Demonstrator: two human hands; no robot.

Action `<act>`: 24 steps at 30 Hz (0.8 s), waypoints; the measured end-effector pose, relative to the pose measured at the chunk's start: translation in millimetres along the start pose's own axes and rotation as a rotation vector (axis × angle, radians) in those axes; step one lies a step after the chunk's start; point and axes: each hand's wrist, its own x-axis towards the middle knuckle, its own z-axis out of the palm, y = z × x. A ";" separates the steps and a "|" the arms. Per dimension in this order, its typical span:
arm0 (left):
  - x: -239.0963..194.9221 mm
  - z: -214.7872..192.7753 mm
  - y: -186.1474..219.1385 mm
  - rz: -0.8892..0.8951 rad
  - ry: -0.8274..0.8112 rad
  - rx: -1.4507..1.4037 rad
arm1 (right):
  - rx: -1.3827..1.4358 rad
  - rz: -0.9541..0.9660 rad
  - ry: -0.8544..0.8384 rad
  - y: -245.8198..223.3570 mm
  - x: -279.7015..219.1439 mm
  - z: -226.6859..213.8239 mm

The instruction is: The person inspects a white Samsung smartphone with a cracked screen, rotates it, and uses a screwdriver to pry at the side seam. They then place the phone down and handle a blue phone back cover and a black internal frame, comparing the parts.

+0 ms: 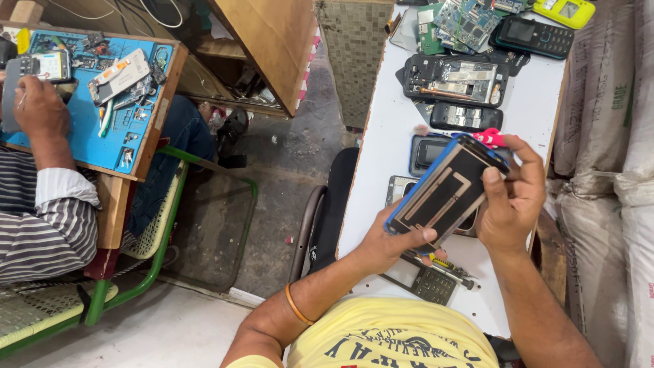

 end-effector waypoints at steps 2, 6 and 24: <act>-0.2 -0.1 3.5 0.024 0.013 0.003 | 0.040 0.028 -0.058 -0.9 0.4 1.6; 1.3 -0.6 6.6 0.062 0.042 -0.020 | 0.086 0.061 -0.125 -0.9 1.2 4.3; 3.6 3.3 1.7 0.346 0.150 0.543 | -0.048 0.146 -0.072 9.2 -0.2 0.7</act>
